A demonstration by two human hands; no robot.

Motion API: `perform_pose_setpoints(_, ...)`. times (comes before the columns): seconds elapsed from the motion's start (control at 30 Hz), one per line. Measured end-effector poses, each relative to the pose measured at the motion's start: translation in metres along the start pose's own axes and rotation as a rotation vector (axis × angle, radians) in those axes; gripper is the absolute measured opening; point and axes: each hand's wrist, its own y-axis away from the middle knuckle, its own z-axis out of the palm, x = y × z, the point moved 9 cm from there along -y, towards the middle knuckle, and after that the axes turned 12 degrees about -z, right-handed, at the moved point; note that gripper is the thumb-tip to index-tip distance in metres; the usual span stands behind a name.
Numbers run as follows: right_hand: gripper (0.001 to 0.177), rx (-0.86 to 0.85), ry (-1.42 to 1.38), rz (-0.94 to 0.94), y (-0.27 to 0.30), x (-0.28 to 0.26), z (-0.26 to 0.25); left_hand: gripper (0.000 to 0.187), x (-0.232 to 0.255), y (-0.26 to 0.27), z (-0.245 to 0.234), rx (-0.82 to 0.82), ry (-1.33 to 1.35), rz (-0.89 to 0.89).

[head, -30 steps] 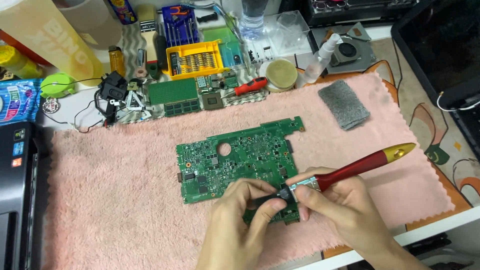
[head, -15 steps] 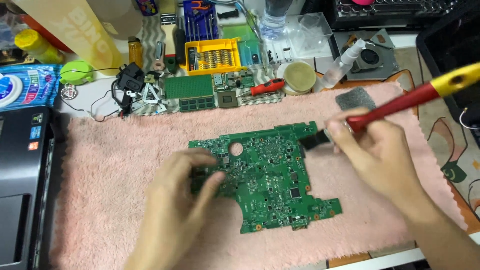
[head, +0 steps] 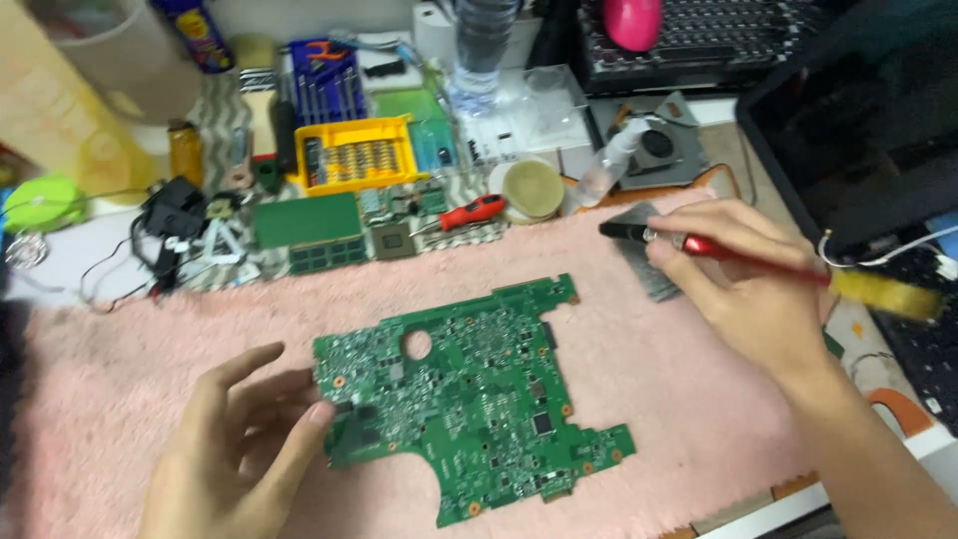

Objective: The person cleans a green circuit board using a paintbrush and a small metal tool. They brush the surface of the board and then use the metal tool to scrape or clean specific areas on the board.

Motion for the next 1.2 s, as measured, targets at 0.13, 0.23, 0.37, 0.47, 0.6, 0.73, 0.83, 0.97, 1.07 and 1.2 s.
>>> perform_pose_setpoints(0.13, 0.025, 0.0, 0.077, -0.093, 0.02, 0.006, -0.013, 0.079, 0.011, 0.004, 0.005, 0.048, 0.166, -0.088)
perform_pose_setpoints(0.23, 0.035, -0.151, 0.214, -0.218, 0.052, 0.04, 0.004, 0.067, 0.021, 0.008, 0.007, 0.016, 0.226, -0.214)
perform_pose_setpoints(0.37, 0.051, -0.277, 0.31, -0.337, 0.076, 0.06, 0.021, 0.066, 0.028, 0.007, 0.007, -0.015, 0.26, -0.321)
perform_pose_setpoints(0.47, 0.053, -0.252, 0.352, -0.35, 0.071, 0.047, 0.012, 0.076, 0.033, 0.005, 0.008, -0.047, 0.238, -0.354)
perform_pose_setpoints(0.6, 0.031, -0.076, 0.14, -0.219, 0.05, -0.002, -0.015, 0.063, 0.054, 0.019, 0.014, -0.104, 0.067, -0.406)
perform_pose_setpoints(0.73, 0.04, -0.206, -0.389, 0.19, 0.058, -0.017, 0.012, 0.064, 0.058, 0.021, 0.019, -0.178, 0.129, -0.34)
perform_pose_setpoints(0.83, 0.062, -0.554, -0.639, 0.667, 0.089, -0.02, 0.06, 0.066, 0.066, 0.024, 0.023, -0.281, 0.281, -0.331)
perform_pose_setpoints(0.97, 0.059, -0.56, -0.642, 0.768, 0.08, -0.023, 0.068, 0.065, 0.1, 0.042, 0.014, -0.26, 0.283, -0.305)
perform_pose_setpoints(1.07, 0.061, -0.49, -0.742, 0.713, 0.06, -0.024, 0.065, 0.067, 0.099, 0.027, 0.006, -0.308, 0.33, -0.103)
perform_pose_setpoints(1.2, 0.062, -0.234, -0.867, 0.775, 0.034, -0.026, 0.041, 0.043, 0.127, 0.037, 0.001, -0.359, 0.374, 0.281)
